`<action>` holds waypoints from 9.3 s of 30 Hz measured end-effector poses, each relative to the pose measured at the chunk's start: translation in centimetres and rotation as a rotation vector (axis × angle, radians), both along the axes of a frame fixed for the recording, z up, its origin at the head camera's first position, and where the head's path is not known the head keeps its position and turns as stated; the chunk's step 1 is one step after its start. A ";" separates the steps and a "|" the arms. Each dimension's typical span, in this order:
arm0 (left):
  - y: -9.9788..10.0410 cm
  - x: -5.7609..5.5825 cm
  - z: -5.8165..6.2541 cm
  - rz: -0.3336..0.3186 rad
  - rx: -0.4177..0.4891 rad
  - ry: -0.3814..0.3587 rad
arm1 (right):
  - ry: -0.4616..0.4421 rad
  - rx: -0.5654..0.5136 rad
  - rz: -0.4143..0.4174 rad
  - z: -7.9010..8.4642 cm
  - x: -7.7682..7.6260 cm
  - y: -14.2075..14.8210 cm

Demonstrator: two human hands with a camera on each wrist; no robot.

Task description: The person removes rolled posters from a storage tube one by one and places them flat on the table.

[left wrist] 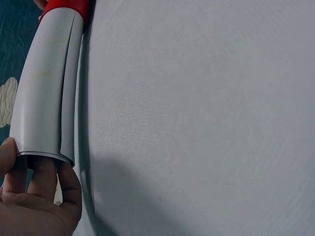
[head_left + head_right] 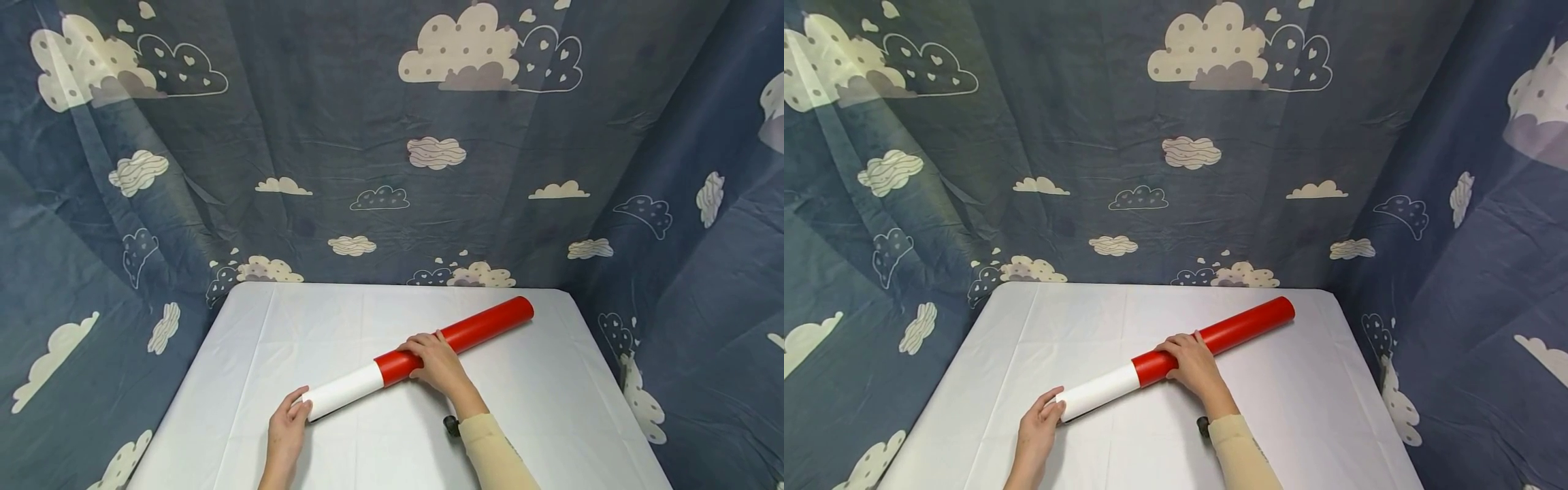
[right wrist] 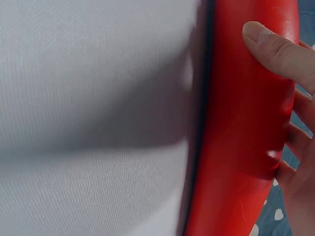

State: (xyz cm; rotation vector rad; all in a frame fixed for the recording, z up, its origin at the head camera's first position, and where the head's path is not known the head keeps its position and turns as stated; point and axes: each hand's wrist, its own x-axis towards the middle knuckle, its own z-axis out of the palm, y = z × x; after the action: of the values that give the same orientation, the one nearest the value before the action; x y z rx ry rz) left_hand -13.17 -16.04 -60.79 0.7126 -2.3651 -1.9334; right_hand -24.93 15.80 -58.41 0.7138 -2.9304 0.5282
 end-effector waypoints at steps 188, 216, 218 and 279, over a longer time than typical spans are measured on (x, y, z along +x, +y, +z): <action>-5.6 1.8 0.3 0.146 -0.127 0.018 | -0.046 -0.016 -0.108 0.1 -2.0 7.0; -8.9 1.7 0.5 0.250 -0.089 -0.047 | -0.063 -0.011 -0.120 0.2 -2.1 7.1; -9.2 1.8 0.6 0.255 -0.087 -0.043 | -0.065 -0.011 -0.119 0.2 -2.1 7.2; -8.8 -2.7 0.8 0.242 -0.028 0.028 | -0.141 0.139 -0.295 0.9 -1.3 4.4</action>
State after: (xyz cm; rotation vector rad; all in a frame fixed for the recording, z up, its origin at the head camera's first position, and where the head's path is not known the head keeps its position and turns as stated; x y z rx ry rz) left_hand -15.90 -24.87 -60.04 0.9153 -2.1690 -1.7951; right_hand -26.20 20.17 -57.50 0.2523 -3.1480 0.3630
